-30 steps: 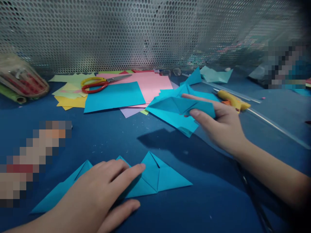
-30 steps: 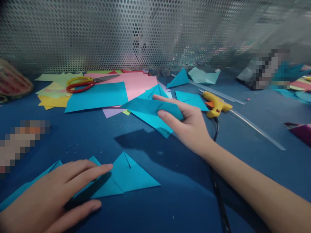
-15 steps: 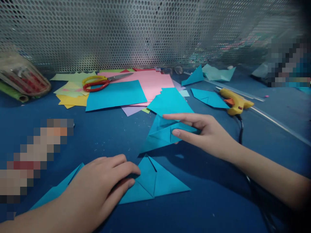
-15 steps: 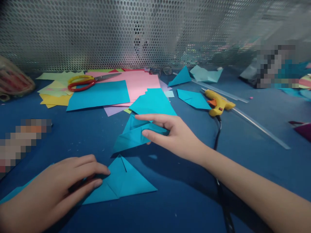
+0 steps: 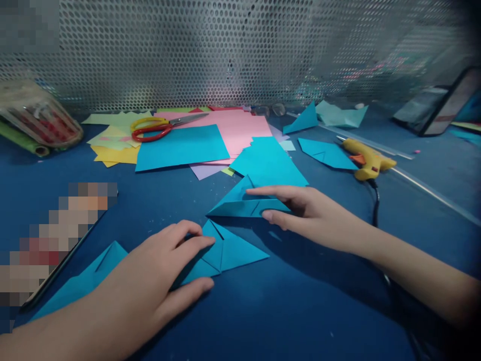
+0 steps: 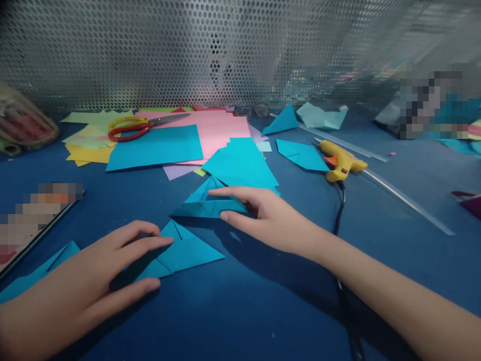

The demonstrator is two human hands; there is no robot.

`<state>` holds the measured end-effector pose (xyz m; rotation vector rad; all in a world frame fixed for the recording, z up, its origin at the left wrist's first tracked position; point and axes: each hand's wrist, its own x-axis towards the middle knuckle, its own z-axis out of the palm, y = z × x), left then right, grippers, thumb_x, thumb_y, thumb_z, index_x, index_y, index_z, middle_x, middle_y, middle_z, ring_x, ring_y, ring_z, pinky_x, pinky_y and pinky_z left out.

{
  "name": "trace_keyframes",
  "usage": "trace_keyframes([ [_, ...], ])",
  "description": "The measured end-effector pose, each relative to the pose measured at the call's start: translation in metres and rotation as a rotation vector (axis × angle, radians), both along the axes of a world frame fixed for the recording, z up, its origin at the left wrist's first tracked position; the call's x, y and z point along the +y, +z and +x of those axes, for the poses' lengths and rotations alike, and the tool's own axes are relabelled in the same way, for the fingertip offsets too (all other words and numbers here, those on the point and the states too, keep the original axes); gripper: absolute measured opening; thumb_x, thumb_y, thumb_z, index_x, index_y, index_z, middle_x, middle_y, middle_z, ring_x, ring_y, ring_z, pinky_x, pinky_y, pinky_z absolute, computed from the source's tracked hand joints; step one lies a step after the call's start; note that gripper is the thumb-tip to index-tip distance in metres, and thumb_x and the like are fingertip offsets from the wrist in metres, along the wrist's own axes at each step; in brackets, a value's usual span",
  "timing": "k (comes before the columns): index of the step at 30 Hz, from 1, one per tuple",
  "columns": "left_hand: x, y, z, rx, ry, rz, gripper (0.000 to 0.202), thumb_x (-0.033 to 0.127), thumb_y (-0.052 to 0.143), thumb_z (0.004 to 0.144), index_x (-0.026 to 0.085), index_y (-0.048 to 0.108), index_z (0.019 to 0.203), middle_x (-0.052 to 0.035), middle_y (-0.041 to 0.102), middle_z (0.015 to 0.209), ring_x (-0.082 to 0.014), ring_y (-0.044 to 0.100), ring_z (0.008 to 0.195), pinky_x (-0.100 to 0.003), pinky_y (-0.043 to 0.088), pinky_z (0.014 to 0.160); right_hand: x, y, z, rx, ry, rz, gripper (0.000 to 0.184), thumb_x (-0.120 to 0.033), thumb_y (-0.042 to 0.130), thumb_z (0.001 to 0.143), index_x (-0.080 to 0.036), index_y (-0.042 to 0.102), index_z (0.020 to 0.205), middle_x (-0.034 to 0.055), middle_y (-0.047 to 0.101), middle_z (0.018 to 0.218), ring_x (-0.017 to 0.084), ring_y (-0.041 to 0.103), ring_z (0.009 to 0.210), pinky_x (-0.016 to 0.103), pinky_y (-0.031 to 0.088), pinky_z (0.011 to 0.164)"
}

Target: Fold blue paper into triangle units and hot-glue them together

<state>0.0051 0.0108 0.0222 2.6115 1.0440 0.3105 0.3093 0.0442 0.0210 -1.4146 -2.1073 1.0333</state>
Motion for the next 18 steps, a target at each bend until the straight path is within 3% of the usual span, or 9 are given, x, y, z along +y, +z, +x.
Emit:
trace_keyframes([
  [3,-0.0013,-0.0016,0.0015,-0.019,0.01,0.002,0.035,0.039,0.062,0.098,0.027,0.063,0.131,-0.0051,0.069,0.121,-0.0216,0.073,0.098,-0.029,0.062,0.077,-0.0001,-0.0006,-0.0013,0.056,0.008,-0.006,0.04,-0.056,0.057,0.097,-0.021,0.074,0.098,0.0016,0.066,0.069,0.015,0.059,0.057,0.025,0.047,0.05],
  [5,-0.0017,-0.0033,0.0018,-0.039,0.015,-0.005,0.031,0.033,0.06,0.098,0.026,0.065,0.127,-0.0053,0.07,0.119,-0.0214,0.073,0.097,-0.03,0.061,0.078,0.0003,-0.0022,-0.0024,0.111,0.019,0.013,0.048,-0.06,0.054,0.098,-0.02,0.066,0.075,0.002,0.063,0.067,0.014,0.058,0.058,0.025,0.047,0.052],
  [10,-0.0041,-0.0055,0.0025,-0.065,0.026,-0.003,0.033,0.029,0.06,0.096,0.028,0.061,0.129,-0.0032,0.07,0.12,-0.0204,0.072,0.102,-0.029,0.061,0.082,0.0021,0.0005,-0.0042,0.095,0.044,0.131,0.06,-0.062,0.053,0.098,-0.02,0.045,0.055,0.0009,0.05,0.068,0.013,0.049,0.06,0.027,0.043,0.055],
  [12,-0.0059,-0.0052,0.0038,-0.083,0.039,0.0,0.033,0.027,0.06,0.095,0.028,0.06,0.128,-0.0026,0.07,0.119,-0.0206,0.072,0.103,-0.03,0.062,0.082,0.0027,0.0038,-0.0041,0.106,0.06,0.127,0.062,-0.06,0.054,0.098,-0.02,0.038,0.053,0.0002,0.047,0.067,0.013,0.046,0.059,0.028,0.041,0.054],
  [14,-0.0078,-0.0043,0.0053,-0.103,0.041,-0.018,0.029,0.026,0.058,0.095,0.026,0.059,0.124,-0.0028,0.07,0.117,-0.0196,0.072,0.1,-0.029,0.061,0.081,0.0028,0.006,-0.0031,0.104,0.068,0.086,0.059,-0.057,0.057,0.097,-0.02,0.041,0.054,-0.0014,0.044,0.063,0.012,0.043,0.055,0.027,0.039,0.051],
  [16,-0.0092,-0.003,0.0065,-0.106,0.023,-0.025,0.023,0.023,0.055,0.095,0.025,0.059,0.117,-0.003,0.07,0.113,-0.019,0.07,0.097,-0.029,0.06,0.083,0.0021,0.0063,-0.0014,0.096,0.063,0.007,0.046,-0.052,0.062,0.094,-0.021,0.054,0.061,-0.0017,0.051,0.062,0.012,0.049,0.055,0.026,0.042,0.05],
  [18,-0.0096,-0.0014,0.007,-0.088,-0.014,-0.012,0.018,0.018,0.05,0.095,0.024,0.058,0.11,-0.0025,0.07,0.109,-0.0185,0.067,0.095,-0.03,0.057,0.085,0.0005,0.0049,0.0004,0.119,0.055,-0.071,0.026,-0.046,0.064,0.094,-0.022,0.071,0.086,0.0,0.064,0.071,0.015,0.062,0.062,0.025,0.051,0.055],
])
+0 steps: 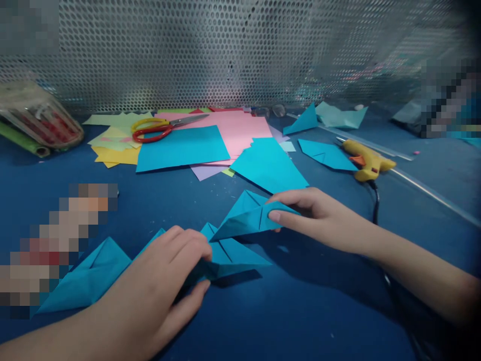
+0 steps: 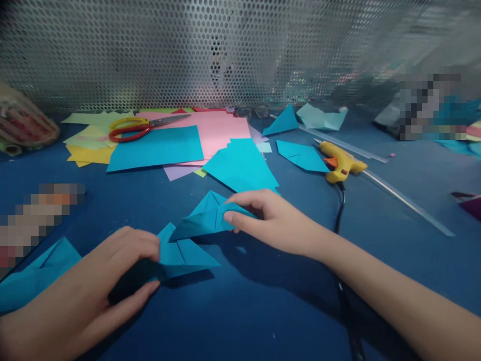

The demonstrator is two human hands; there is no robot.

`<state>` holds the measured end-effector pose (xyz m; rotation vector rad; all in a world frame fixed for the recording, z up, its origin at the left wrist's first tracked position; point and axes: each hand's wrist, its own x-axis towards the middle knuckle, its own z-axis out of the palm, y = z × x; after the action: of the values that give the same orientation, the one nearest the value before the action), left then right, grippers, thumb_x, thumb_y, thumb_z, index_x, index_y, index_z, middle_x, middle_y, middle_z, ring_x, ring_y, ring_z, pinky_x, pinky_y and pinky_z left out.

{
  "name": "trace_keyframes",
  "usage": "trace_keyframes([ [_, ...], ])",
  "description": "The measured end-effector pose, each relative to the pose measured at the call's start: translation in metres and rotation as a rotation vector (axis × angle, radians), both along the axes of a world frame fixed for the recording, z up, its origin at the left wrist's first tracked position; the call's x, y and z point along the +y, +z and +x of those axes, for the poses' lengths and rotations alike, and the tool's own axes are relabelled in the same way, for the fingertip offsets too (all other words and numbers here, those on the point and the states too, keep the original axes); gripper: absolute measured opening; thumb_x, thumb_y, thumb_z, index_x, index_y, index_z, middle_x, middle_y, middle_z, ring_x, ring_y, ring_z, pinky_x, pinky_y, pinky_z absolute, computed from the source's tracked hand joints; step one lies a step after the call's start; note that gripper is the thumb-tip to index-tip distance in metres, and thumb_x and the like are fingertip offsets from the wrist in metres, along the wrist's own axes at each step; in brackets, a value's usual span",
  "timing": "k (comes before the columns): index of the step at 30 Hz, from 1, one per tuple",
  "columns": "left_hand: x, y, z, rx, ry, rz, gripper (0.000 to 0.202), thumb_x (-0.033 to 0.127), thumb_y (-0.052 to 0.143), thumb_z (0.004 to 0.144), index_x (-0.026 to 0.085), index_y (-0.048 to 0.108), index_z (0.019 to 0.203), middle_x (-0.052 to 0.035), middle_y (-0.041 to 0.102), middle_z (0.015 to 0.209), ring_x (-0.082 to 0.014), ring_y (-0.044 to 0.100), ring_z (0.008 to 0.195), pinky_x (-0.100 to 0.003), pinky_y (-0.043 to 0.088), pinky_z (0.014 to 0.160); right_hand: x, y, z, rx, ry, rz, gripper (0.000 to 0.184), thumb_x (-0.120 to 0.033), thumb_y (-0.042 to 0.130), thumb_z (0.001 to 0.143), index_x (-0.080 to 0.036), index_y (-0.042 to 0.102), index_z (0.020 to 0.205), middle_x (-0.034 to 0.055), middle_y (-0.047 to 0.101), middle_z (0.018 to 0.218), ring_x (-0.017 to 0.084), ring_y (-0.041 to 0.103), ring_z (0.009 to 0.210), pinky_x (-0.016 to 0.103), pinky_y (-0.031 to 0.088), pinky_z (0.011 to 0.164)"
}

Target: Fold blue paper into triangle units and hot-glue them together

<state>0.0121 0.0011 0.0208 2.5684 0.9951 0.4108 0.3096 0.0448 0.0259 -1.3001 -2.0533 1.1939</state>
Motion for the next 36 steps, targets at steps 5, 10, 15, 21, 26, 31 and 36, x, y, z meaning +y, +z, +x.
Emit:
trace_keyframes([
  [5,0.0,0.0,0.0,0.005,-0.08,0.115,0.024,0.007,0.044,0.096,0.025,0.058,0.103,0.001,0.07,0.095,-0.0178,0.06,0.084,-0.027,0.052,0.074,-0.007,-0.001,0.002,0.081,0.05,-0.004,0.043,-0.032,0.061,0.095,-0.032,0.064,0.138,0.0014,0.074,0.092,0.016,0.07,0.069,0.028,0.062,0.063],
  [10,-0.007,-0.009,0.0,0.011,-0.092,0.36,0.041,0.006,0.036,0.101,0.025,0.06,0.129,-0.0013,0.069,0.091,-0.0198,0.059,0.08,-0.033,0.049,0.076,-0.012,0.006,0.0,-0.04,0.155,0.022,0.028,-0.032,0.062,0.095,-0.028,0.076,0.119,0.0033,0.078,0.105,0.018,0.073,0.082,0.026,0.06,0.069],
  [15,-0.006,-0.006,0.003,0.024,-0.104,0.439,0.03,0.011,0.039,0.105,0.021,0.067,0.109,-0.0014,0.069,0.089,-0.0206,0.058,0.085,-0.034,0.046,0.08,-0.015,0.007,-0.008,-0.067,0.153,0.173,0.037,-0.049,0.058,0.1,-0.024,0.075,0.078,0.0012,0.06,0.072,0.015,0.059,0.068,0.026,0.05,0.062],
  [21,-0.01,-0.003,0.009,-0.018,-0.11,0.418,0.038,0.005,0.035,0.103,0.023,0.069,0.103,0.0013,0.075,0.105,-0.0169,0.061,0.097,-0.03,0.044,0.088,-0.019,0.006,-0.015,-0.047,0.102,0.139,0.037,-0.043,0.06,0.098,-0.022,0.062,0.069,-0.0006,0.056,0.066,0.012,0.05,0.059,0.025,0.04,0.053],
  [26,-0.025,-0.018,0.017,-0.076,-0.083,0.534,0.049,0.005,0.024,0.106,0.022,0.069,0.112,0.0032,0.077,0.115,-0.0153,0.062,0.108,-0.03,0.037,0.102,-0.02,-0.002,-0.014,-0.145,0.075,0.115,0.019,-0.04,0.058,0.095,-0.024,0.066,0.09,-0.0007,0.06,0.069,0.013,0.045,0.055,0.025,0.035,0.048],
  [31,-0.022,-0.007,0.018,0.058,-0.122,0.522,0.044,0.017,0.026,0.112,0.023,0.065,0.13,0.0037,0.077,0.117,-0.0142,0.063,0.11,-0.028,0.035,0.109,-0.018,-0.008,-0.012,-0.134,0.021,0.145,0.015,-0.037,0.058,0.095,-0.023,0.062,0.096,-0.005,0.048,0.064,0.012,0.041,0.053,0.024,0.031,0.047],
  [36,-0.016,-0.001,0.019,0.027,-0.101,0.458,0.039,0.017,0.033,0.111,0.025,0.069,0.121,0.0022,0.074,0.098,-0.0142,0.061,0.103,-0.029,0.03,0.114,-0.019,-0.006,-0.01,-0.096,0.05,0.12,0.03,-0.032,0.056,0.096,-0.022,0.058,0.125,-0.0105,0.028,0.061,0.009,0.031,0.045,0.021,0.023,0.041],
])
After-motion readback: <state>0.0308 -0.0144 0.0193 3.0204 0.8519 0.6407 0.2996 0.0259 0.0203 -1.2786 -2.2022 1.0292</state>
